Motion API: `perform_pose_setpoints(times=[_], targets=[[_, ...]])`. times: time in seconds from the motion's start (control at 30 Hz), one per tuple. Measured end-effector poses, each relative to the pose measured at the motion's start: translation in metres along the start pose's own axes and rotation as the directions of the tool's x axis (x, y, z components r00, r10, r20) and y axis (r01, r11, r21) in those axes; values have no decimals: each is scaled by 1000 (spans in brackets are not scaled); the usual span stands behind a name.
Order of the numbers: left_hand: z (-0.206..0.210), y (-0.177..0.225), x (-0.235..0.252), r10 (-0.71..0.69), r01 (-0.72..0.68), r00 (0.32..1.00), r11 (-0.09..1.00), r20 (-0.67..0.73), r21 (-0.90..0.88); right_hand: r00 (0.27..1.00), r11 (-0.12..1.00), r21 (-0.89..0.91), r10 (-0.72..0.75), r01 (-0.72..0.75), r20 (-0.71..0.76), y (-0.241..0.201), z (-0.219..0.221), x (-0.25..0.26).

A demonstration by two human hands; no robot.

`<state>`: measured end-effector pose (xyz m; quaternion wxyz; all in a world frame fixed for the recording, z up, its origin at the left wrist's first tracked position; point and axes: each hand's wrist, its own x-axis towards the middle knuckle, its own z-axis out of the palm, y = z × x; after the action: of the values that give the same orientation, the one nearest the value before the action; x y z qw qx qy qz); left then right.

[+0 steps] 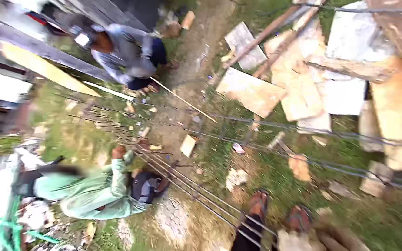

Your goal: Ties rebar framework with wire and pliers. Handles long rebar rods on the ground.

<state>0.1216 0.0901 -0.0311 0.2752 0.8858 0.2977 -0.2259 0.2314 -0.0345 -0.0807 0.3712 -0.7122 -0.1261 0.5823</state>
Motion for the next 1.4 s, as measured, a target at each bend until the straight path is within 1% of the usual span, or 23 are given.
perform_pose_setpoints(times=[0.03,0.1,0.2,0.23,0.27,0.3,0.37,0.4,0.43,0.47,0.53,0.6,0.63,0.7,0.77,0.87,0.97,1.07,1.13,1.17,1.23,1.3,1.4], targets=[[5,6,-6,19,-20,998,1000,53,21,998,999,-31,28,-30,-53,-1,1,-6],[12,3,-8,76,-71,989,997,130,-43,981,984,-100,130,-145,-142,-3,3,-11],[25,-11,-7,182,-165,977,976,112,-140,938,943,-127,278,-308,-207,-1,5,-19],[28,-16,-7,201,-183,976,966,83,-181,931,937,-146,278,-317,-236,3,8,-23],[30,-20,-7,200,-179,977,958,76,-222,930,940,-167,246,-298,-274,8,11,-29],[28,-22,-6,173,-134,976,955,131,-264,928,944,-204,183,-258,-325,12,15,-38],[20,-24,3,101,-12,953,955,285,-297,894,922,-368,-60,-120,-445,19,28,-56],[15,-24,9,70,48,924,954,375,-297,858,886,-461,-200,-48,-473,20,35,-64],[10,-25,17,57,90,893,949,447,-301,824,854,-521,-297,3,-482,19,40,-70],[6,-28,25,63,122,862,937,502,-326,797,839,-544,-348,29,-493,20,45,-75],[-2,-37,31,117,163,830,885,546,-437,791,859,-511,-329,25,-516,23,52,-81],[-10,-44,38,171,169,856,799,487,-578,804,890,-456,-263,-11,-533,22,50,-79],[-13,-48,41,191,154,865,779,464,-607,810,898,-439,-240,-24,-535,22,49,-77],[-14,-57,40,216,82,863,833,457,-547,842,916,-399,-181,-44,-508,20,44,-74],[-8,-62,33,249,-2,841,889,481,-457,877,921,-383,-123,-73,-465,18,38,-74],[4,-56,27,295,-117,831,922,472,-369,923,902,-421,-78,-96,-376,11,25,-70],[13,-50,25,322,-181,842,924,433,-335,961,793,-605,-110,-68,-252,-1,14,-64],[14,-49,28,314,-181,854,927,415,-329,980,656,-754,-165,21,-116,-10,5,-63],[14,-49,31,307,-165,850,927,429,-337,995,570,-821,-97,25,-37,-16,1,-54],[16,-50,32,306,-161,846,927,436,-339,998,556,-831,-58,28,-5,-17,1,-52],[18,-50,35,306,-165,840,931,448,-326,998,582,-814,44,7,40,-18,1,-55],[18,-47,36,299,-162,836,936,460,-313,988,685,-725,147,-71,42,-19,6,-60],[14,-42,35,300,-176,845,938,442,-300,982,887,-424,183,-182,-38,-12,23,-68]])
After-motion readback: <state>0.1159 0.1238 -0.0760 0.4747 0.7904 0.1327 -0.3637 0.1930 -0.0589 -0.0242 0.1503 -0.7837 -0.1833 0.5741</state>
